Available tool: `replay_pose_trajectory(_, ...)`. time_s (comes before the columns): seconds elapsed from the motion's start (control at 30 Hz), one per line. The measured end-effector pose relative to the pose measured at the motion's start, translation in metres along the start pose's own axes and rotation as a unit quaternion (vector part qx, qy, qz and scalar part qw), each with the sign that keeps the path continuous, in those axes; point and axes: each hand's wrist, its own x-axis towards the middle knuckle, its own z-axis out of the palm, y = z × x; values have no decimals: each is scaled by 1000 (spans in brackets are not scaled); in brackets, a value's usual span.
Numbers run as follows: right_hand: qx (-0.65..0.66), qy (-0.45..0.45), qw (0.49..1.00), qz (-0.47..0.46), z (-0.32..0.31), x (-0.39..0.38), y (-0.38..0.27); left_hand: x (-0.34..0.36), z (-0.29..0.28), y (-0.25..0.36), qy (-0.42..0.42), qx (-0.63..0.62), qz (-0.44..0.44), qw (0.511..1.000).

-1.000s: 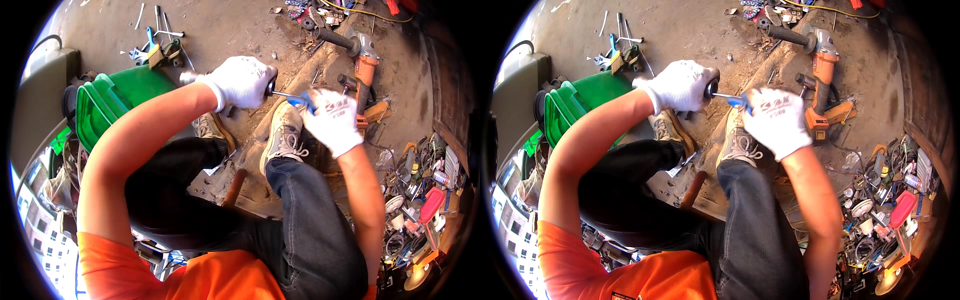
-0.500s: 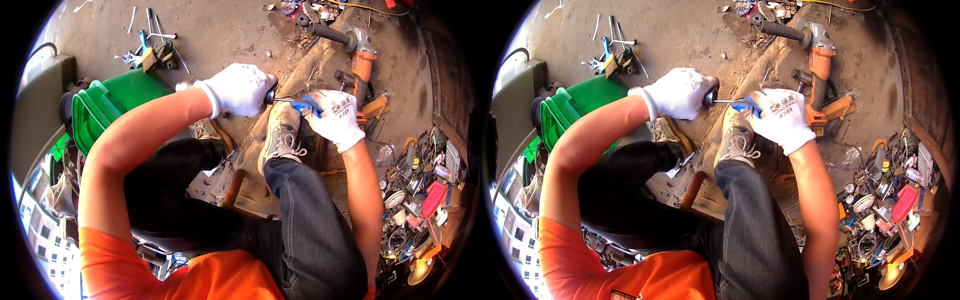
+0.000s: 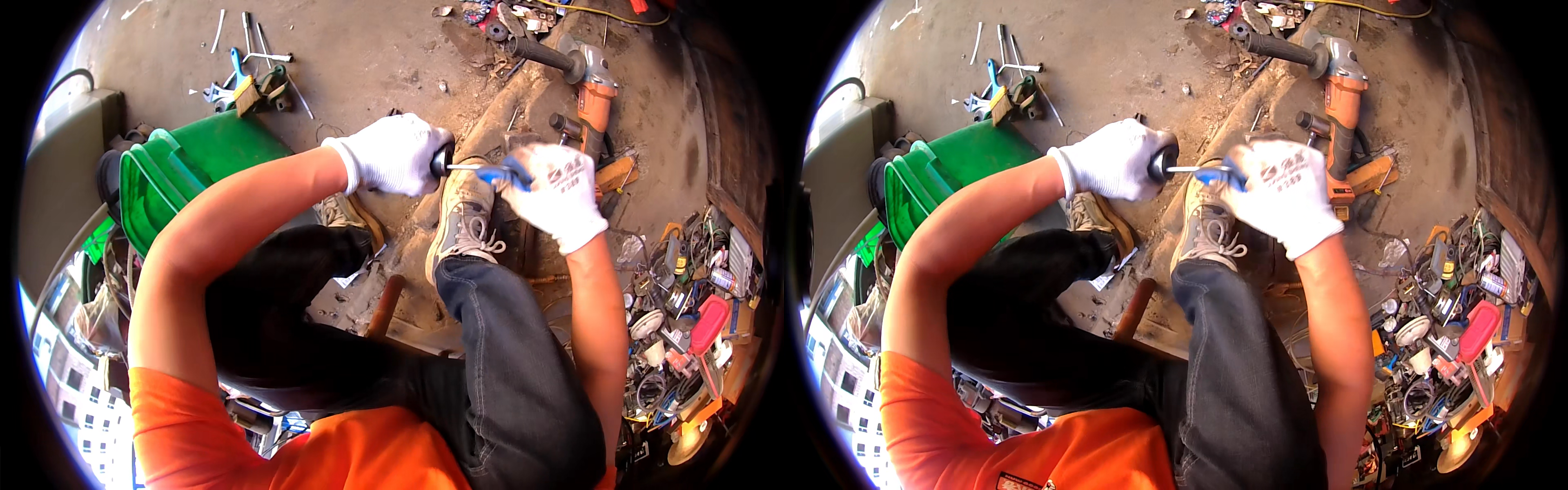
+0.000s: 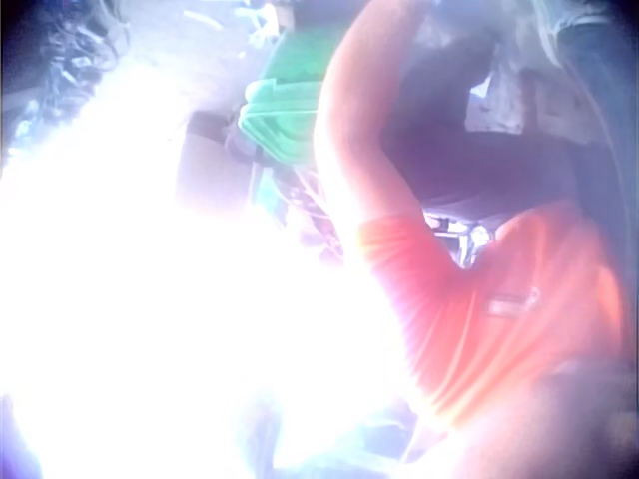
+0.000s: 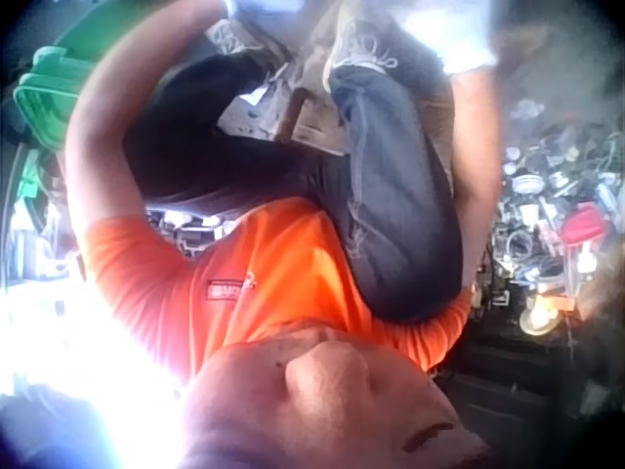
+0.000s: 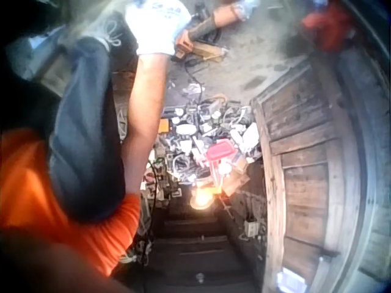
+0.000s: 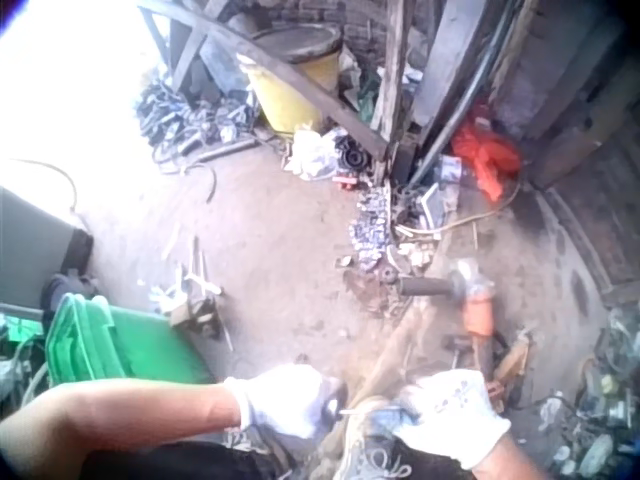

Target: The person sits on the floor and uses a hammer and a metal rod to repeatedly strike the interior of a small cylindrical metal part. They also use pliers to manipulate the object and a power drill to work on it.

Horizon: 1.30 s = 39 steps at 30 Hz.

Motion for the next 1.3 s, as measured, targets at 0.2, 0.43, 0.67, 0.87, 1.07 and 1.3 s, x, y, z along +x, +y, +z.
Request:
replay_pose_trajectory(0.2,431,198,873,111,-18,-20,7,-2,0,-30,44,-163,2,986)
replay_pose_trajectory(0.43,393,145,802,426,116,-65,45,12,-6,-76,174,-320,-69,929)
replay_pose_trajectory(0.67,387,-52,871,299,147,13,-24,4,-26,-99,238,-370,-147,886)
replay_pose_trajectory(0.87,211,-357,885,212,227,124,-95,-9,-37,-114,253,-385,-190,867)
replay_pose_trajectory(1.07,244,-273,880,301,263,120,-88,-14,-38,-122,283,-280,-192,897)
replay_pose_trajectory(1.3,711,-197,531,417,226,92,-66,-9,-35,-139,276,-292,-200,894)
